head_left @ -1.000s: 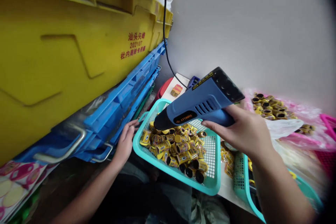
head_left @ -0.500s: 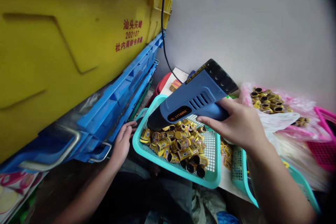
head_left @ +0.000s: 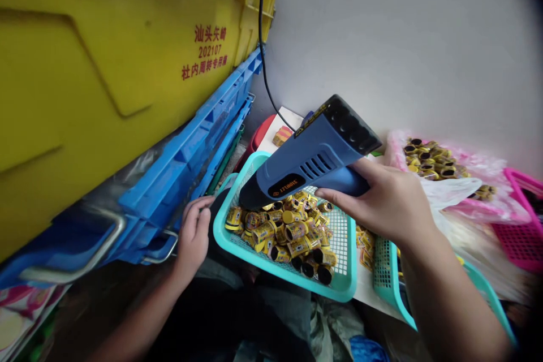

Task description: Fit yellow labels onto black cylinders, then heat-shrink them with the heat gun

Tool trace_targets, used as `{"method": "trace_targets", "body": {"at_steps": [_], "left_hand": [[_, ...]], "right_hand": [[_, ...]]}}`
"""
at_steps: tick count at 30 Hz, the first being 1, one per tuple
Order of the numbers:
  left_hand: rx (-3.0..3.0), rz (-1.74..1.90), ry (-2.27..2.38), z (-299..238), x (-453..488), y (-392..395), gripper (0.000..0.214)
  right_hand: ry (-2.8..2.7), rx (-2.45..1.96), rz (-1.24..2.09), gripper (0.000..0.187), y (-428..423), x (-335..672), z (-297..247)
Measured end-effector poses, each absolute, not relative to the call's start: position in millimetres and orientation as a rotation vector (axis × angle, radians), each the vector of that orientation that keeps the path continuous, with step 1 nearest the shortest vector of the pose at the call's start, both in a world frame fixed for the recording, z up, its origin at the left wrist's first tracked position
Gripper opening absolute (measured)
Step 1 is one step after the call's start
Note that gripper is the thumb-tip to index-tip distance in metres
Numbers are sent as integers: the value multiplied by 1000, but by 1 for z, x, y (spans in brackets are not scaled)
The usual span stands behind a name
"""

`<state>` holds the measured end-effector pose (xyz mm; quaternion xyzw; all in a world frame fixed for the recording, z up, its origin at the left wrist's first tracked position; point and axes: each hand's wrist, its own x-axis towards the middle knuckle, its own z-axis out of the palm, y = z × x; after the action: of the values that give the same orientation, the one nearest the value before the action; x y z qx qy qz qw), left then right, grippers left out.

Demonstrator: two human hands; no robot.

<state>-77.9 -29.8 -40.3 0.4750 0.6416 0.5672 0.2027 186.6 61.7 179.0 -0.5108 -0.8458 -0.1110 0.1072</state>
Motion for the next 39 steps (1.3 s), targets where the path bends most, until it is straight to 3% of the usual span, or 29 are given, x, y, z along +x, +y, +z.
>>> {"method": "trace_targets", "body": {"at_steps": [2,6,16,31,39], "left_hand": [[1842,1588,1793,-34,-78,-36,21],[2383,1194,1680,-24,-74,-45,26],[2498,1095,1626,-21,-80,-49,19],[2542,1169,1561,-32,-83,-45,18],[2512,1160,1558,-38,-85,-47,20]], "right_hand": [[-2476,-1556,-285,63,66,186,181],[-2476,-1649,-114,67,85,186,184],[-2573,-1738,239,73,121,179,179],[-2519,-1853,175,77,126,192,175],[-2513,-1786,225,70,123,195,169]]}}
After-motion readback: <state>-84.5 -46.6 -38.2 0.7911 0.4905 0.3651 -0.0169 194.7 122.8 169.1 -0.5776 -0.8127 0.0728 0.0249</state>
